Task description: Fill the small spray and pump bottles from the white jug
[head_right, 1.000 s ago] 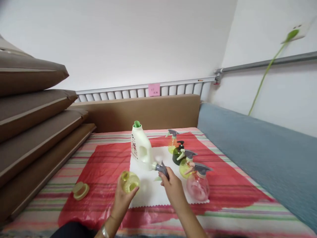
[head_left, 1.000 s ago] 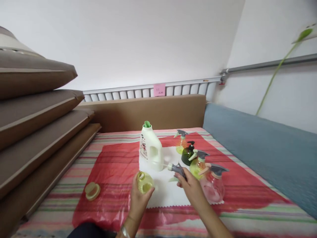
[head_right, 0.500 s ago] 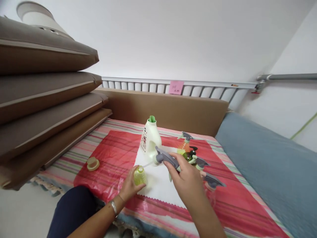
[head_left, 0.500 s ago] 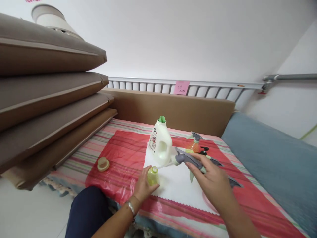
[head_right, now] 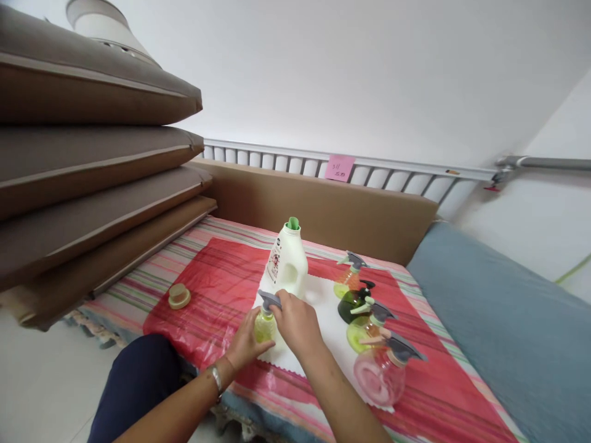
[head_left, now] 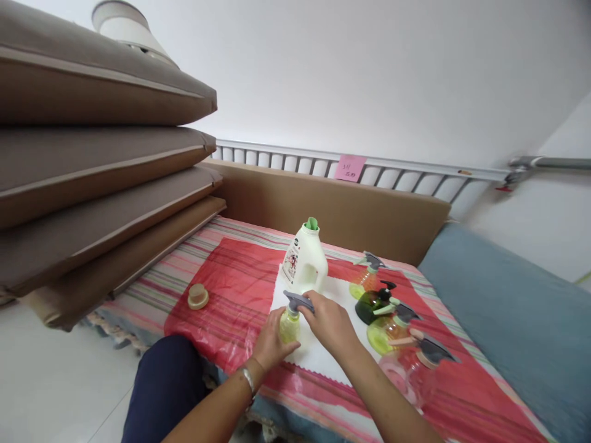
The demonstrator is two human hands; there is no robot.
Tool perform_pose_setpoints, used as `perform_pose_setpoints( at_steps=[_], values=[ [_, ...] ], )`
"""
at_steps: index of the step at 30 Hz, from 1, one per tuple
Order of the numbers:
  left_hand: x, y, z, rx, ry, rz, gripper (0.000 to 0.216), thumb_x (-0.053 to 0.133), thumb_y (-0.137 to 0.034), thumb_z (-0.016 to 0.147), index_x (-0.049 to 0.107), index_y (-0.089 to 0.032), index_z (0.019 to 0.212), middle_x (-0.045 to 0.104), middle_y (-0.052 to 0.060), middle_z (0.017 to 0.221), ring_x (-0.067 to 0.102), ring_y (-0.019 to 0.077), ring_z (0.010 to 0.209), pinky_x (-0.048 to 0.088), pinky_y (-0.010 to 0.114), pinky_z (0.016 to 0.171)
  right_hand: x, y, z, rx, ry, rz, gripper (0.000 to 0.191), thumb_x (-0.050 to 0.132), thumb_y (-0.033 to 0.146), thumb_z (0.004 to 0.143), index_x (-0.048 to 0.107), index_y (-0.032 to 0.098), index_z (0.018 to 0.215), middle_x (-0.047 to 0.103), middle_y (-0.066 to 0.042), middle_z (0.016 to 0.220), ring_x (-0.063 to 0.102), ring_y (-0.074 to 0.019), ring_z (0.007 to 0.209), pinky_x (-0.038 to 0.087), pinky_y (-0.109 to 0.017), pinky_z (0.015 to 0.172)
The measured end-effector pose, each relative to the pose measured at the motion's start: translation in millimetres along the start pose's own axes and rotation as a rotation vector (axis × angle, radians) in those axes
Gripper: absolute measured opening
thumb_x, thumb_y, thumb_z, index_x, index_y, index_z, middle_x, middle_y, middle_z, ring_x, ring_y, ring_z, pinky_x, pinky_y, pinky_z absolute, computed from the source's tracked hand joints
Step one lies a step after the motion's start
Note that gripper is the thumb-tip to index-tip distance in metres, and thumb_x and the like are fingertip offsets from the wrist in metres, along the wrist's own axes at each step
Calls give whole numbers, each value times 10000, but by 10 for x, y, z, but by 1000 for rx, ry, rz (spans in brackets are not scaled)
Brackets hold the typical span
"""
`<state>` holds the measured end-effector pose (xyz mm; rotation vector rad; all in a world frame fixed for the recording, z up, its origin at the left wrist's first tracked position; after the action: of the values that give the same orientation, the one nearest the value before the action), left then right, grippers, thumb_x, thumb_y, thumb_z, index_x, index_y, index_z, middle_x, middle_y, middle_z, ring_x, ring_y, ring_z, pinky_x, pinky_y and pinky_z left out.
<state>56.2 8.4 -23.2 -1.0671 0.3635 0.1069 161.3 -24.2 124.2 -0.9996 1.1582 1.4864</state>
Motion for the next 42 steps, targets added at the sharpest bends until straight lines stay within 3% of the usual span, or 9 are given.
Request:
perform_pose_setpoints(
  at_steps=[9, 26, 31, 36, 42],
  values=[
    [23, 68, -12, 0, 10, -3, 763, 759, -201, 563, 401, -198, 1236, 501, 92, 1201, 463, 264, 1153, 353, 464, 1012, 18, 25, 42, 2, 103, -127, 110, 498, 319, 825, 565, 232, 838, 691, -24, 790, 639, -198, 765, 272, -263, 533],
    [-15, 130, 18, -58, 12, -61, 796, 782, -211, 538, 406, -198, 1240, 503, 108, 1220, 450, 280, 1180, 331, 481, 1019, 129, 89, 188, 17, 183, -212, 179, 491, 337, 819, 618, 213, 794, 700, -67, 789, 647, -220, 753, 319, -275, 541],
    [-127, 25, 70, -33, 50, -98, 796, 792, -281, 546, 420, -207, 1246, 502, 117, 1247, 447, 286, 1186, 330, 473, 1013, 138, 88, 194, 27, 189, -206, 192, 484, 338, 821, 630, 214, 799, 703, -69, 775, 648, -208, 742, 323, -267, 540],
    [-343, -266, 234, -23, -49, -108, 532, 716, -314, 663, 505, -186, 1134, 575, 94, 1131, 514, 247, 1083, 380, 412, 950, 130, 127, 188, 26, 199, -190, 181, 496, 330, 815, 635, 215, 821, 705, -70, 783, 650, -206, 749, 340, -268, 558],
    [-248, -398, 358, -94, -100, -180, 256, 709, -274, 660, 581, -170, 856, 614, 41, 862, 560, 214, 856, 423, 341, 797, 121, 135, 172, 30, 199, -180, 161, 505, 293, 792, 639, 208, 818, 704, -82, 793, 646, -216, 768, 354, -273, 575]
  ],
)
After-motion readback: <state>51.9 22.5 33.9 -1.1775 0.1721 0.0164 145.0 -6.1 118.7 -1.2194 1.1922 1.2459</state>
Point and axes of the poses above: each hand's wrist, its own z-axis towards the middle knuckle, its own x-axis out of the palm, y = z × x, the point moved 8 cm from there along z, towards the middle knuckle
